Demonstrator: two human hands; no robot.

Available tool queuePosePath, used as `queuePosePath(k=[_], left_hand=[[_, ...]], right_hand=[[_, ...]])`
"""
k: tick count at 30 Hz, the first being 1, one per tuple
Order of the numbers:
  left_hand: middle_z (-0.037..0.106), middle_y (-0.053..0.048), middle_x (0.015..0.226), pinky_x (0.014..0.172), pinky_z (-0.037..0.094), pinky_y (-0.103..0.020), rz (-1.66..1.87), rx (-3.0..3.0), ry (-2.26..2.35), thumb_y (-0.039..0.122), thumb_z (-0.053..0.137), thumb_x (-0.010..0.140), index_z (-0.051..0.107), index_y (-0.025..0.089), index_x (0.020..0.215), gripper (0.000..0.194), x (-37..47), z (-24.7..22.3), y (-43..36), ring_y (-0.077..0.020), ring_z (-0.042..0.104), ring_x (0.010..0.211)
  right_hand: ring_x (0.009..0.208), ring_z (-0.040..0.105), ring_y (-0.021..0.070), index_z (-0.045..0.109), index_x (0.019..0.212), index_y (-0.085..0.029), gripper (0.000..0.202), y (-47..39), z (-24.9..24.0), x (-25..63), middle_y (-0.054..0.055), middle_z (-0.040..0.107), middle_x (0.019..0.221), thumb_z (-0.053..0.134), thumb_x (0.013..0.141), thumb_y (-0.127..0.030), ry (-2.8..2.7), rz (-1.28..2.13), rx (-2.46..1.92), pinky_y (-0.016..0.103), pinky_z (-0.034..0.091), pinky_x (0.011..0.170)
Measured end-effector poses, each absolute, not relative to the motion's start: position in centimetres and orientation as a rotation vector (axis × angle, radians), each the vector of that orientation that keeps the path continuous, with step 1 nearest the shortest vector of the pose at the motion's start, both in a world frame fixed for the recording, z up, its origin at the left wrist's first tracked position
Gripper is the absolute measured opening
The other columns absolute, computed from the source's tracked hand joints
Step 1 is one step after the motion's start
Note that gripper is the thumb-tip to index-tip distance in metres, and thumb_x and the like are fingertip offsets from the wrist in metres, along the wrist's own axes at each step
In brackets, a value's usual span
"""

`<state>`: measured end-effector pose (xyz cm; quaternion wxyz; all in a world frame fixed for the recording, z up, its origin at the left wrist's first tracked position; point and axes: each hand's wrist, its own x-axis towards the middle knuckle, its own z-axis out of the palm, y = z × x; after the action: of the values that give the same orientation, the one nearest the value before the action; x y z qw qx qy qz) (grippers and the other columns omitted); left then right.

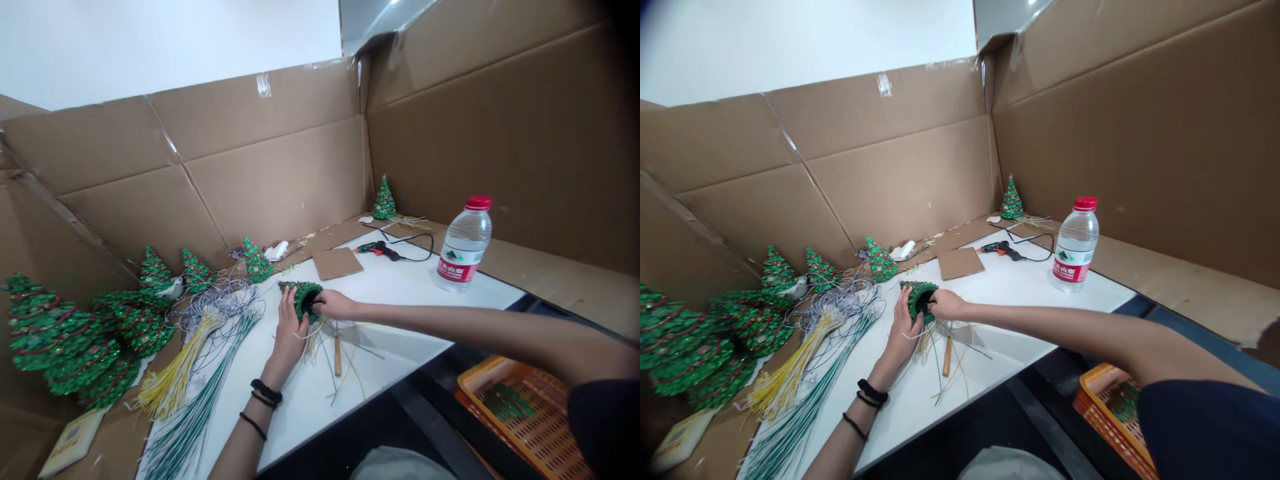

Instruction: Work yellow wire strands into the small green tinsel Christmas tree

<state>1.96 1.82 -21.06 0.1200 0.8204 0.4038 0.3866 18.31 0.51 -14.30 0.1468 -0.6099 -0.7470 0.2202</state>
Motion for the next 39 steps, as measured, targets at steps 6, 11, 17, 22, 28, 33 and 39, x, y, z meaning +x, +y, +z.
queuePosePath(k=[6, 11, 17, 22, 28, 33, 39], left_hand=[[0.026, -0.013, 0.147, 0.109, 0.023, -0.05, 1.082, 2.374, 1.109, 0.026, 0.044, 0.087, 0.02, 0.022, 0.14, 0.059, 0.2, -21.0, 2.9, -0.0265, 0.022, 0.136], [0.041, -0.012, 0.135, 0.104, 0.031, -0.047, 1.245, 2.354, 1.234, 0.03, 0.046, 0.086, 0.03, 0.021, 0.135, 0.052, -1.2, -20.6, 3.1, -0.0249, 0.037, 0.126], [0.057, -0.008, 0.11, 0.096, 0.038, -0.042, 1.627, 2.377, 1.216, 0.022, 0.033, 0.091, 0.05, 0.022, 0.112, 0.028, -2.0, -17.8, 1.7, -0.0213, 0.049, 0.108], [0.06, -0.007, 0.096, 0.085, 0.045, -0.038, 1.51, 2.574, 0.755, 0.014, 0.029, 0.089, 0.054, 0.02, 0.098, 0.028, -0.1, -13.8, -2.1, -0.0197, 0.055, 0.096], [0.06, -0.008, 0.088, 0.077, 0.048, -0.033, 0.407, 3.013, 0.695, 0.016, 0.038, 0.086, 0.055, 0.017, 0.093, 0.018, 5.4, -14.3, -5.6, -0.0206, 0.054, 0.087], [0.057, -0.007, 0.085, 0.076, 0.047, -0.034, 0.416, 2.972, 0.841, 0.012, 0.037, 0.085, 0.052, 0.016, 0.084, 0.015, 6.1, -15.9, -4.8, -0.0209, 0.051, 0.084], [0.055, -0.008, 0.088, 0.078, 0.046, -0.036, 0.815, 2.55, 1.177, 0.011, 0.031, 0.086, 0.05, 0.017, 0.088, 0.02, 5.6, -16.3, -2.7, -0.0202, 0.051, 0.085]], right_hand=[[0.077, 0.062, 0.019, 0.065, 0.1, -0.019, 0.031, -1.1, -14.9, 22.9, 0.007, 0.069, 0.083, 0.038, 0.09, -0.029, -2.171, 0.219, -1.735, 0.024, 0.038, 0.064], [0.082, 0.061, 0.0183, 0.065, 0.094, -0.014, 0.031, 1.0, -17.7, 26.3, 0.007, 0.068, 0.091, 0.038, 0.089, -0.028, -2.077, 0.42, -1.474, 0.024, 0.042, 0.071], [0.089, 0.058, 0.0212, 0.067, 0.093, -0.01, 0.033, 4.0, -20.7, 27.1, 0.01, 0.067, 0.093, 0.037, 0.087, -0.022, -1.84, 0.332, -1.64, 0.027, 0.041, 0.081], [0.093, 0.051, 0.0245, 0.068, 0.098, -0.013, 0.032, 4.7, -21.9, 26.9, 0.011, 0.062, 0.093, 0.041, 0.084, -0.021, -1.833, 0.196, -1.684, 0.034, 0.037, 0.087], [0.097, 0.045, 0.023, 0.045, 0.13, -0.018, 0.05, 2.6, -20.5, 26.1, 0.009, 0.056, 0.11, 0.041, 0.08, -0.017, -2.024, 0.186, -1.252, 0.037, 0.037, 0.089], [0.098, 0.046, 0.0244, 0.04, 0.132, -0.021, 0.05, 2.0, -19.8, 24.8, 0.008, 0.058, 0.113, 0.047, 0.083, -0.028, -2.073, 0.204, -1.229, 0.038, 0.036, 0.088], [0.087, 0.052, 0.0231, 0.037, 0.136, -0.019, 0.049, 3.2, -19.1, 23.0, 0.008, 0.064, 0.099, 0.044, 0.088, -0.029, -2.186, -0.02, -1.351, 0.034, 0.034, 0.079]])
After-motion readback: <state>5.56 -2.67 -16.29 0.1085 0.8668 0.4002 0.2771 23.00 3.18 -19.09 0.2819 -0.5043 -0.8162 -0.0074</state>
